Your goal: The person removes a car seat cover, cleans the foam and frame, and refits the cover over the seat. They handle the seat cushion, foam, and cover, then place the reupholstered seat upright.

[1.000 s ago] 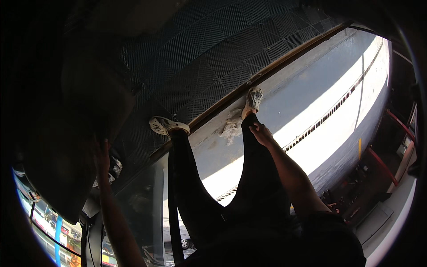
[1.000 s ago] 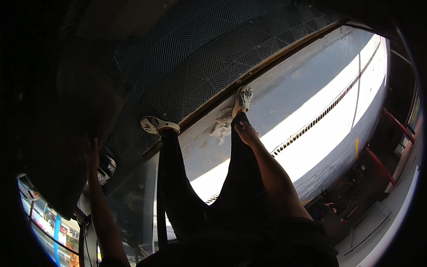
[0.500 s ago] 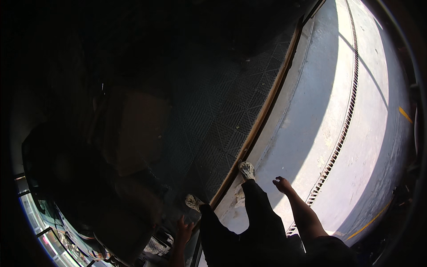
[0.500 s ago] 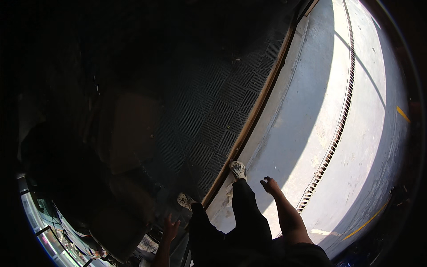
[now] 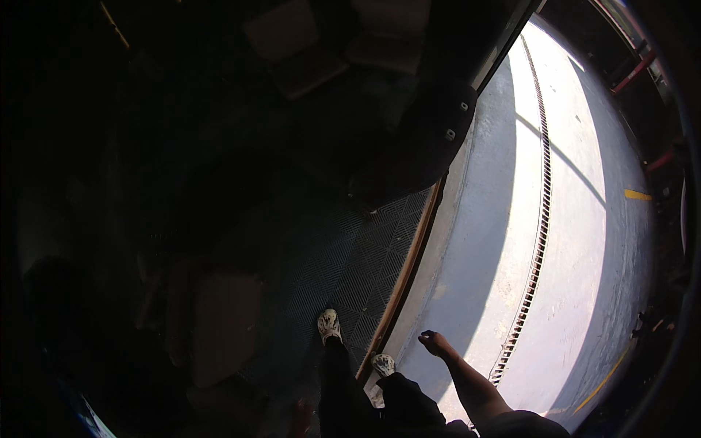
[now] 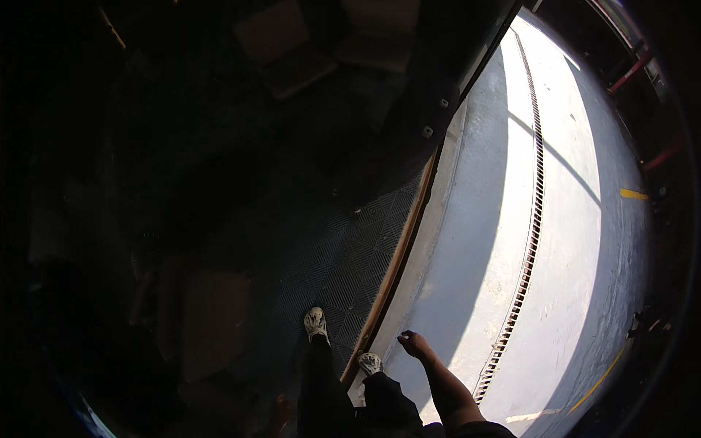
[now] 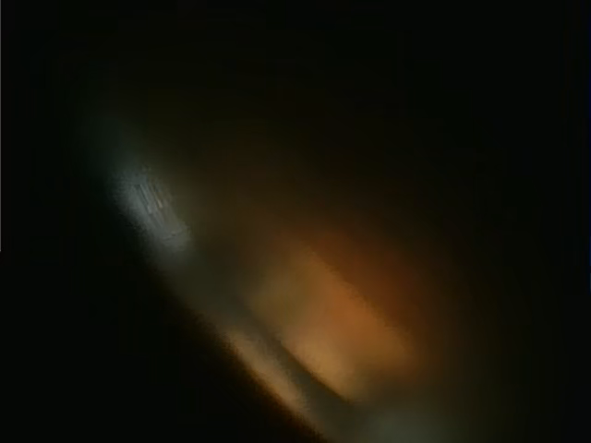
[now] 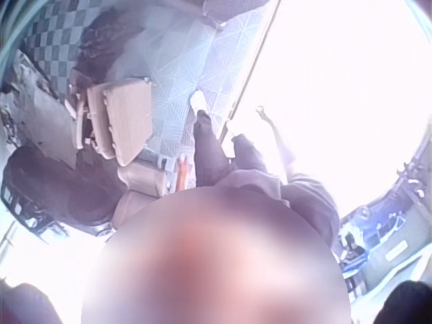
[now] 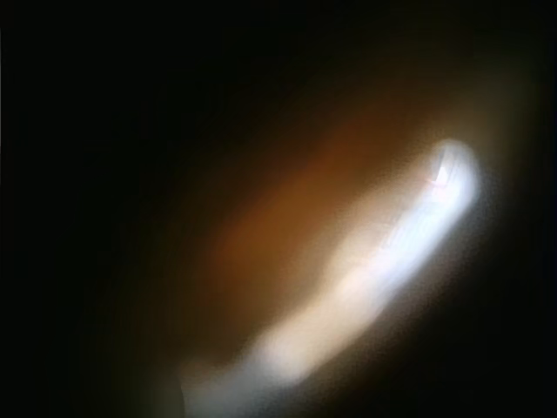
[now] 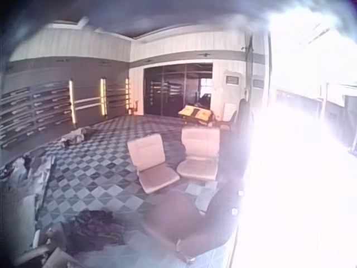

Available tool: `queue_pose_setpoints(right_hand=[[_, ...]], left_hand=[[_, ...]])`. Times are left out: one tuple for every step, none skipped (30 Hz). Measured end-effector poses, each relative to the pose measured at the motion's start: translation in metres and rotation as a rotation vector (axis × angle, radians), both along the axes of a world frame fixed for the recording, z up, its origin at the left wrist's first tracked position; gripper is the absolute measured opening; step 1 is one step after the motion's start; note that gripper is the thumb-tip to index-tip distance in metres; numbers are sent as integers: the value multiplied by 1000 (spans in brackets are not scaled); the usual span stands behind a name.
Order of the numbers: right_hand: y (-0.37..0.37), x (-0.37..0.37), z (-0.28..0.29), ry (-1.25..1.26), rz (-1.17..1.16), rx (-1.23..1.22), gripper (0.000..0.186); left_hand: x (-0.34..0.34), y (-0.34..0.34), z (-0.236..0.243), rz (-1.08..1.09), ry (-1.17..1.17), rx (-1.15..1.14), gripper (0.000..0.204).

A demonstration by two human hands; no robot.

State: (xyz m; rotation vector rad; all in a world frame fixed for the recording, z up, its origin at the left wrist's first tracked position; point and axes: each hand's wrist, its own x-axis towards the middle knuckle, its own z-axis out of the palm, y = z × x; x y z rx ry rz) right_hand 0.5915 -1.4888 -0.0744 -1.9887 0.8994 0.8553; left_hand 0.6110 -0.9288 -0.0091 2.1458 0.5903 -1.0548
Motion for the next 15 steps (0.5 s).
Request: queue_pose_setpoints(right_hand=[[-1, 22, 4, -2, 1, -7, 58], [1, 41, 8, -2, 7, -9, 58], [0, 60, 13, 15, 13, -10, 58], [-2, 79, 20, -13, 6, -7, 58], [-6, 102, 25, -32, -10, -2, 57], [-11, 130, 31, -42, -33, -2, 57], [-17, 156, 38, -90, -143, 36, 59], [-23, 185, 49, -157, -367, 163, 62], [-32, 204, 63, -234, -495, 239, 65], [-47, 231, 76, -269, -618, 295, 67], [-61, 254, 90, -362, -712, 338, 71], [-75, 277, 104, -481, -781, 404, 75], [-93, 306, 111, -537, -882, 357, 75], [-109, 333, 115, -613, -978, 327, 74], [-126, 350, 127, -682, -1073, 219, 74]], left_hand=[[27, -7, 0, 12, 2, 0, 57], [53, -11, -1, 22, 3, 4, 57], [85, -17, -3, 33, -3, 6, 56], [115, -22, -3, 38, -11, 8, 56], [148, -28, -4, 36, -22, 7, 55], [179, -37, -3, 34, -36, 5, 55], [215, -47, -5, 23, -45, -5, 55], [250, -60, -6, 15, -56, -14, 55], [285, -76, -9, -1, -29, -26, 55], [321, -95, -15, 6, 33, -26, 55], [363, -119, -26, -47, 162, -90, 59], [395, -148, -36, 11, 131, -139, 62], [428, -176, -47, -127, 71, -102, 66], [467, -208, -64, -313, 40, -78, 67], [494, -237, -68, -408, 45, -113, 66]])
